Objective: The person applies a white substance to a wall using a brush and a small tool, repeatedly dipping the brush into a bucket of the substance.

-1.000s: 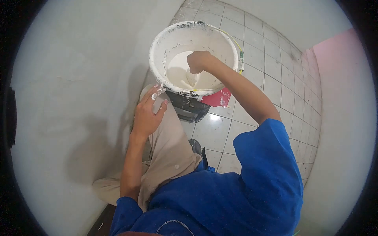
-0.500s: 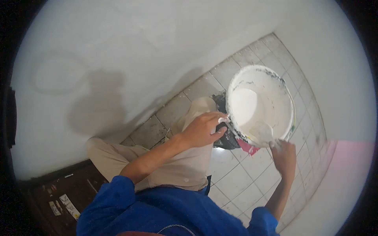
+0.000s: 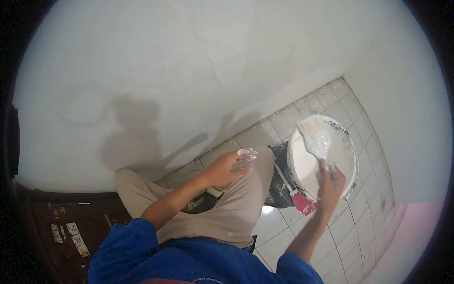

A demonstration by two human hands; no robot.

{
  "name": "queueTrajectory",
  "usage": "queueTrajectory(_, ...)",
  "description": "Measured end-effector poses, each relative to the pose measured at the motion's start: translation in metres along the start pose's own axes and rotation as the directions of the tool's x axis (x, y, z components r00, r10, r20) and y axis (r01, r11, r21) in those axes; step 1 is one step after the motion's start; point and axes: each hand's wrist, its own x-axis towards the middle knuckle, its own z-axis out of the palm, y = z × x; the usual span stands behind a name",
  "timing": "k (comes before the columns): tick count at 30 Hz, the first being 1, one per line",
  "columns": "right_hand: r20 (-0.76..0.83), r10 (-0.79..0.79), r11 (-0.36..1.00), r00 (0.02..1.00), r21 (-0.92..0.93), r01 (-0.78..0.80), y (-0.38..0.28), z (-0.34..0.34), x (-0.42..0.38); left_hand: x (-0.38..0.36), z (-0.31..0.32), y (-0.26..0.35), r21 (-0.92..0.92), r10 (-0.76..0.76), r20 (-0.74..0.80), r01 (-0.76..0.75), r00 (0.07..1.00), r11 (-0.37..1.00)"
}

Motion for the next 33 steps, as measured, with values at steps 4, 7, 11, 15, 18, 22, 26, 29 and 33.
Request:
queueTrajectory(4, 0.116, -0.189, 0.923, 0.975, 0.360, 0.136, -0.033, 0.111, -0.011, -0.023, -0.040, -0.009, -0.132, -0.097, -0.195, 0.072, 0.976, 0.989)
queueTrajectory(7, 0.291, -0.194, 0.842, 0.937, 0.539, 0.007, -0.080, 0.175, -0.030, -0.047, -0.068, -0.016, -0.251, -0.143, -0.372, 0.049, 0.917, 0.967)
queueTrajectory(11, 0.326, -0.274, 0.680, 0.905, 0.731, -0.057, -0.104, 0.248, -0.034, -0.090, -0.096, -0.023, -0.319, -0.240, -0.508, 0.078, 0.827, 0.944)
queueTrajectory(15, 0.367, -0.146, 0.715, 0.919, 0.681, -0.159, -0.062, 0.295, -0.039, -0.121, -0.107, -0.032, -0.381, -0.318, -0.578, 0.097, 0.751, 0.920)
queueTrajectory(18, 0.322, -0.098, 0.739, 0.942, 0.658, -0.148, -0.043, 0.291, -0.045, -0.132, -0.111, -0.038, -0.394, -0.287, -0.601, 0.036, 0.746, 0.918)
queueTrajectory(22, 0.235, -0.197, 0.700, 0.952, 0.714, -0.032, -0.069, 0.271, -0.026, -0.129, -0.106, -0.040, -0.444, -0.360, -0.578, 0.088, 0.733, 0.892)
queueTrajectory(26, 0.296, -0.192, 0.694, 0.936, 0.715, -0.083, -0.075, 0.281, -0.007, -0.113, -0.097, -0.043, -0.457, -0.317, -0.554, 0.036, 0.770, 0.889)
queueTrajectory(29, 0.378, -0.093, 0.719, 0.921, 0.665, -0.201, -0.036, 0.283, -0.012, -0.110, -0.098, -0.043, -0.444, -0.303, -0.553, 0.033, 0.776, 0.895)
queueTrajectory(33, 0.278, -0.115, 0.689, 0.954, 0.714, -0.125, -0.033, 0.264, -0.008, -0.101, -0.101, -0.040, -0.467, -0.330, -0.533, 0.054, 0.779, 0.883)
